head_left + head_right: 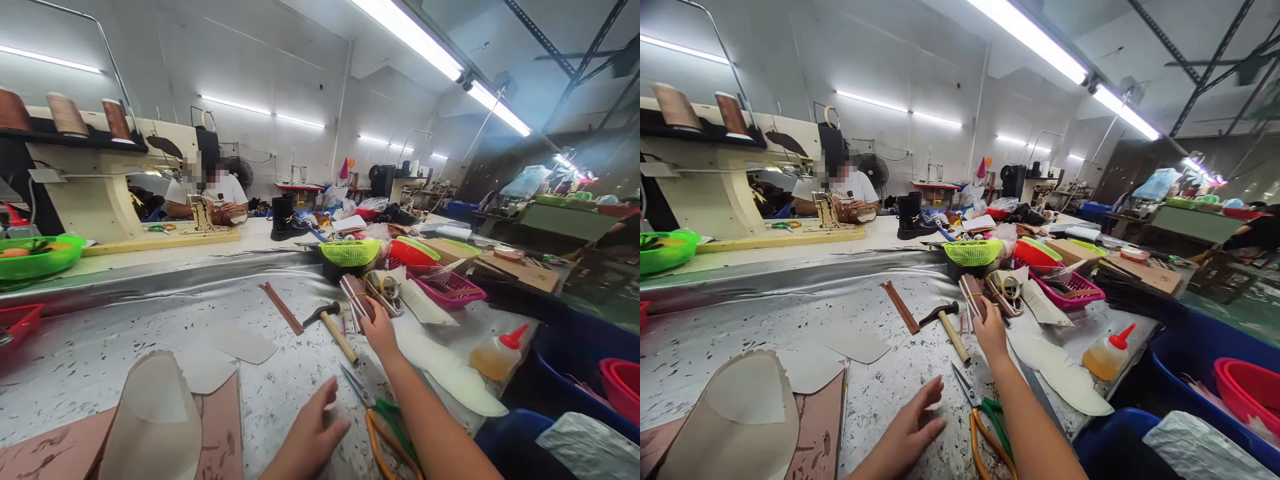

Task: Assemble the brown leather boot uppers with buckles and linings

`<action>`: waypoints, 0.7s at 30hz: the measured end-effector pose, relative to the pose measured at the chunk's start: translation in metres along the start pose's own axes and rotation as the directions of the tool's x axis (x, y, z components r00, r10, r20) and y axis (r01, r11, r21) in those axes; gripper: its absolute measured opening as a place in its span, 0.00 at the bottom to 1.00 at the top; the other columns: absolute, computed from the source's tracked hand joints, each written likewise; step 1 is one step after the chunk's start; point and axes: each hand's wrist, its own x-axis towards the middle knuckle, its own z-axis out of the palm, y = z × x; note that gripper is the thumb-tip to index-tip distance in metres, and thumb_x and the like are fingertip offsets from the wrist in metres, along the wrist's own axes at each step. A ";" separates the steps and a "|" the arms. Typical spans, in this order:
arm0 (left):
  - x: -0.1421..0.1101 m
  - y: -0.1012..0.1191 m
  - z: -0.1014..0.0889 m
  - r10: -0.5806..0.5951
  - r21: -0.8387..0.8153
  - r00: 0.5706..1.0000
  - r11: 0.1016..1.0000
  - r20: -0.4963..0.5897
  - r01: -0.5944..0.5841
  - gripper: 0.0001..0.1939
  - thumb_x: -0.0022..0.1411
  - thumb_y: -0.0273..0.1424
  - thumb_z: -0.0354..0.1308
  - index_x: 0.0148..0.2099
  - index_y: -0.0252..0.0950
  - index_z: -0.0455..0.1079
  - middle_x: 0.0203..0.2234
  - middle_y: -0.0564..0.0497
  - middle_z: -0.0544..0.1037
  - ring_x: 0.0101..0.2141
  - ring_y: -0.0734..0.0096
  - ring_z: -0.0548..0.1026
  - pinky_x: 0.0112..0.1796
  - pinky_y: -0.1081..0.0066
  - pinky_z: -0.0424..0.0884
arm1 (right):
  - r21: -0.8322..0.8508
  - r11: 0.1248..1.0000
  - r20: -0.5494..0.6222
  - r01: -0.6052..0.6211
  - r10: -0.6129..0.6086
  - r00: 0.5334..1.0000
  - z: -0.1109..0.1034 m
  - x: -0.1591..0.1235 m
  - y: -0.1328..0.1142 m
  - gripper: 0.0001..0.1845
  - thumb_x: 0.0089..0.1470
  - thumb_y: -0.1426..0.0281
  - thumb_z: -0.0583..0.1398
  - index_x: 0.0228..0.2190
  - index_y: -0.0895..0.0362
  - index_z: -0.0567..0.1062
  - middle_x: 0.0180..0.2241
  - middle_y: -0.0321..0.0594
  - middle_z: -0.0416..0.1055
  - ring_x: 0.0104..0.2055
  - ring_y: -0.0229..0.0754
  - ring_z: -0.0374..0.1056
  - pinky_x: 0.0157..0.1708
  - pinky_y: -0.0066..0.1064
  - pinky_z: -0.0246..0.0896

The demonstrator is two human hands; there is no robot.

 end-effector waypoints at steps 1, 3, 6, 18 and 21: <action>0.002 0.001 -0.001 -0.017 -0.154 0.994 0.988 -0.111 0.000 0.38 0.47 0.45 0.63 0.58 0.35 0.61 0.56 0.37 0.64 0.55 0.51 0.62 0.54 0.59 0.58 | 0.037 0.998 0.052 0.059 -0.060 0.997 -0.005 -0.018 -0.001 0.23 0.53 0.73 0.53 0.52 0.56 0.64 0.53 0.45 0.63 0.54 0.48 0.60 0.53 0.42 0.56; 0.004 0.006 -0.002 -0.080 -0.423 0.965 0.905 -0.250 -0.035 0.35 0.46 0.46 0.63 0.54 0.35 0.64 0.53 0.36 0.67 0.53 0.52 0.66 0.50 0.62 0.63 | 0.121 0.981 0.194 0.154 -0.176 0.965 -0.012 -0.060 -0.002 0.24 0.47 0.75 0.52 0.49 0.56 0.67 0.50 0.42 0.68 0.52 0.46 0.63 0.51 0.37 0.59; 0.002 0.018 -0.005 -0.161 -0.617 0.938 0.784 -0.308 -0.069 0.26 0.46 0.42 0.65 0.45 0.34 0.67 0.38 0.41 0.77 0.40 0.58 0.75 0.40 0.65 0.69 | 0.252 0.913 0.428 0.320 -0.402 0.810 -0.019 -0.113 -0.002 0.21 0.45 0.71 0.56 0.44 0.54 0.71 0.44 0.42 0.72 0.47 0.47 0.68 0.46 0.37 0.64; -0.007 0.022 0.000 -0.160 -0.619 0.908 0.775 -0.387 -0.127 0.25 0.36 0.31 0.69 0.38 0.32 0.67 0.21 0.54 0.75 0.24 0.73 0.72 0.30 0.75 0.67 | -0.113 0.629 0.372 0.769 -0.691 0.620 0.014 -0.136 -0.039 0.12 0.49 0.80 0.50 0.24 0.58 0.70 0.24 0.43 0.68 0.28 0.43 0.64 0.29 0.32 0.58; -0.007 0.022 0.000 -0.159 -0.610 0.900 0.780 -0.407 -0.138 0.23 0.32 0.29 0.70 0.34 0.31 0.69 0.19 0.53 0.75 0.22 0.73 0.71 0.28 0.74 0.66 | -0.146 0.620 0.413 0.771 -0.670 0.617 0.010 -0.139 -0.041 0.10 0.44 0.81 0.51 0.22 0.57 0.67 0.23 0.41 0.66 0.27 0.42 0.62 0.28 0.31 0.54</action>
